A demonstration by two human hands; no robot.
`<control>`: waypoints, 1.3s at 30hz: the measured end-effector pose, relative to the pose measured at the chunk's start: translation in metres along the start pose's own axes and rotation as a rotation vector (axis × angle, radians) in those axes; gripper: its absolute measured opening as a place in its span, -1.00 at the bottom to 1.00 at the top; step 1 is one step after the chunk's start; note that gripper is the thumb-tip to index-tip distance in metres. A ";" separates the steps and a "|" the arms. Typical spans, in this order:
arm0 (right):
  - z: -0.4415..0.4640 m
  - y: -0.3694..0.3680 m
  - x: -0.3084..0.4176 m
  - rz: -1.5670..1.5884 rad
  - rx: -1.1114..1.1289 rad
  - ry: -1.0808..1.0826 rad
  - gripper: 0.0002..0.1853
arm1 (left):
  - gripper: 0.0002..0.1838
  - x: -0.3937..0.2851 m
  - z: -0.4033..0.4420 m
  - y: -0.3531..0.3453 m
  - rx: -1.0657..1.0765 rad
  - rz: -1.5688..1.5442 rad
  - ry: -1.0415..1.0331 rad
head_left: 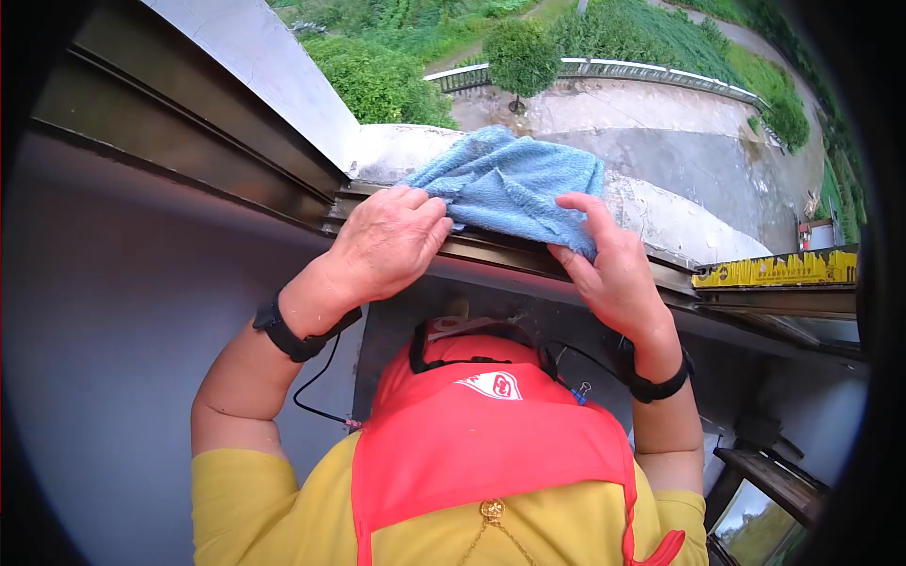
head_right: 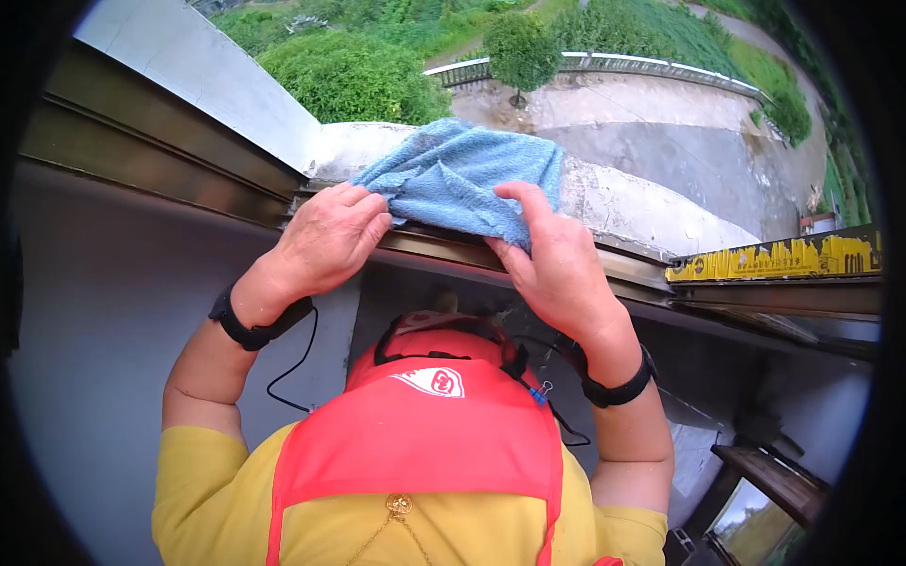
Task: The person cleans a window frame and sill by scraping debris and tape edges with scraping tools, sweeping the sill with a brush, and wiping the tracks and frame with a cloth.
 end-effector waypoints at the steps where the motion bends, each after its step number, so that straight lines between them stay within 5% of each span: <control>1: 0.005 -0.011 -0.001 -0.073 0.036 0.084 -0.68 | -0.85 0.009 -0.002 -0.001 0.027 0.088 0.041; 6: 0.038 -0.019 0.027 -0.118 0.044 0.202 -0.77 | -0.90 0.047 0.012 0.021 0.242 0.639 0.277; 8: 0.052 -0.007 0.042 0.000 -0.093 0.265 -0.78 | -0.92 0.045 0.022 0.048 0.107 0.690 0.353; 11: 0.070 0.001 0.042 -0.456 -0.275 0.421 -0.77 | -0.93 0.033 0.037 0.077 -0.211 0.636 0.391; 15: 0.063 0.008 0.033 -0.153 -0.009 0.430 -0.74 | -0.77 0.046 0.032 0.050 -0.131 0.406 0.520; 18: 0.055 -0.010 0.020 0.044 0.182 0.183 -0.78 | -0.58 0.052 0.036 0.003 0.144 0.268 0.611; 20: 0.051 -0.007 0.014 -0.032 0.174 0.106 -0.72 | -0.48 0.049 0.045 -0.025 0.139 0.292 0.613; 23: 0.049 0.010 -0.001 0.035 0.080 -0.065 -0.74 | -0.66 0.015 0.082 -0.022 0.257 -0.007 0.448; 24: 0.047 0.022 -0.008 -0.004 -0.072 -0.027 -0.75 | -0.62 0.014 0.098 -0.040 0.139 -0.128 0.353; 26: 0.046 0.047 -0.026 0.100 -0.315 0.061 -0.75 | -0.76 -0.011 0.128 -0.072 0.287 -1.223 0.341; 28: 0.036 0.068 -0.026 0.524 -0.391 -0.091 -0.79 | -0.81 -0.044 0.141 -0.023 0.179 -1.433 0.172; 30: 0.034 0.073 -0.030 0.419 -0.390 -0.012 -0.83 | -0.87 -0.043 0.151 0.002 0.024 -1.659 0.165; 32: 0.031 0.072 -0.028 0.372 -0.299 -0.042 -0.82 | -0.93 -0.027 0.152 0.019 0.054 -1.059 0.324; 33: 0.031 0.066 -0.024 0.489 -0.277 -0.007 -0.74 | -0.92 -0.026 0.146 0.023 -0.054 -1.174 0.416; 36: 0.039 0.047 0.006 0.645 -0.242 0.180 -0.41 | -0.87 -0.052 0.123 0.029 -0.011 -1.317 0.179; 38: 0.057 0.030 -0.007 0.618 0.067 0.117 -0.40 | -0.82 -0.071 0.092 0.037 -0.174 -0.835 0.170; 39: 0.069 0.022 -0.018 0.478 0.085 0.074 -0.47 | -0.79 -0.073 0.072 0.045 -0.517 -0.515 0.128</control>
Point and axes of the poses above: each hand's wrist, its own z-axis towards the middle knuckle, its own y-axis out of the back of the hand, x = y × z, the point moved 4 cm from there along z, towards the middle knuckle, and after that the axes turned 4 degrees about z, right-handed, at the moved point
